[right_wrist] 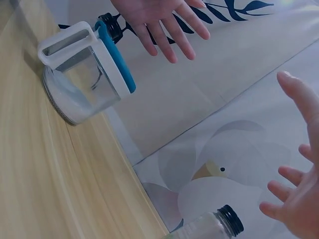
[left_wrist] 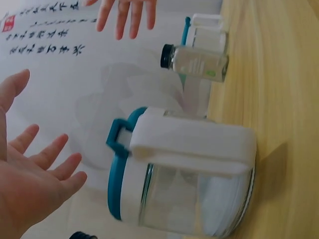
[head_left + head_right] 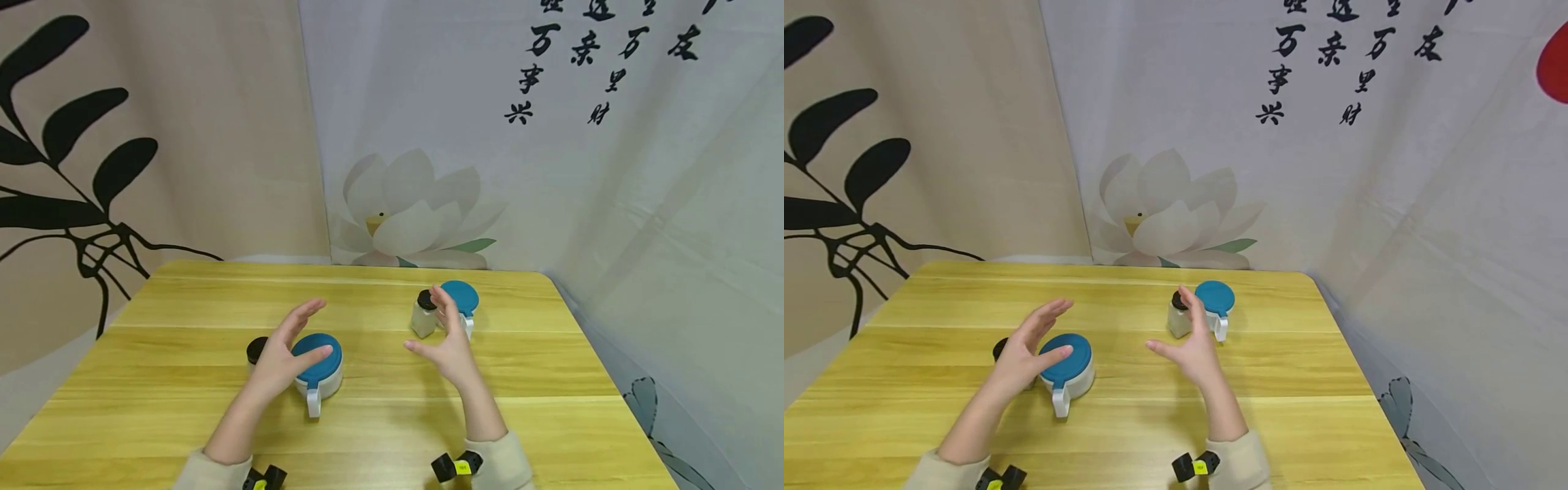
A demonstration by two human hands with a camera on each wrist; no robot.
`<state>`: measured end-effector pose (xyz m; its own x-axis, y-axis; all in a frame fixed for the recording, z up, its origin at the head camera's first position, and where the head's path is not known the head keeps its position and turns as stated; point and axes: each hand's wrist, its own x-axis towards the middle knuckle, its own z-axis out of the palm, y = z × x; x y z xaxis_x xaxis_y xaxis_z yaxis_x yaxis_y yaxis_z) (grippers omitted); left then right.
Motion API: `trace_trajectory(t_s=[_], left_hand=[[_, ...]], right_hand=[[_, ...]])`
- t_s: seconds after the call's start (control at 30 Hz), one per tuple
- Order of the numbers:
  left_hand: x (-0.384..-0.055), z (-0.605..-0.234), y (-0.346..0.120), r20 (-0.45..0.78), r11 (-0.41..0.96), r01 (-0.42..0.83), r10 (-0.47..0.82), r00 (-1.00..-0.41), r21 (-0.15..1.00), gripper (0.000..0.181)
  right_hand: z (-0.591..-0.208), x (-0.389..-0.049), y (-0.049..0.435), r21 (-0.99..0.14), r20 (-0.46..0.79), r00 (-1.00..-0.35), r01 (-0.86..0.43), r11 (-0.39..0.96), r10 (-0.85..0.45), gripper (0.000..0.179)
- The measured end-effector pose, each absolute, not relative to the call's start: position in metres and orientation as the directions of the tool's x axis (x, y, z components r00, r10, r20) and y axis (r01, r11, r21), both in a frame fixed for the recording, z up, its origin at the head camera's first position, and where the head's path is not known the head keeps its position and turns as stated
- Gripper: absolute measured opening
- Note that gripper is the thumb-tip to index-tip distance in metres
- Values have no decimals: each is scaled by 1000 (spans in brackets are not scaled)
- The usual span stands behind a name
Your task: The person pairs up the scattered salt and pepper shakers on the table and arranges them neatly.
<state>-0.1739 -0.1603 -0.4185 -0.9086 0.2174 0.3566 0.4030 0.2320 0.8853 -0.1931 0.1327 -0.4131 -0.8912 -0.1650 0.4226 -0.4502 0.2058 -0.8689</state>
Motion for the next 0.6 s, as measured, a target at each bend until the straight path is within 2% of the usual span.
trace_trajectory(t_s=[0.1, 0.23, 0.6], left_hand=[[-174, -418, -155, 346, 221, 392, 221, -912, 893, 70], [-174, -418, -146, 338, 210, 385, 229, -913, 899, 70], [-183, -423, -127, 352, 153, 390, 226, -908, 908, 70]], right_hand=[[-427, -202, 138, -863, 442, -884, -465, 197, -152, 95], [-424, -201, 139, -869, 432, -891, -453, 198, -141, 95], [-395, -183, 140, -876, 415, -900, -435, 208, -133, 93]])
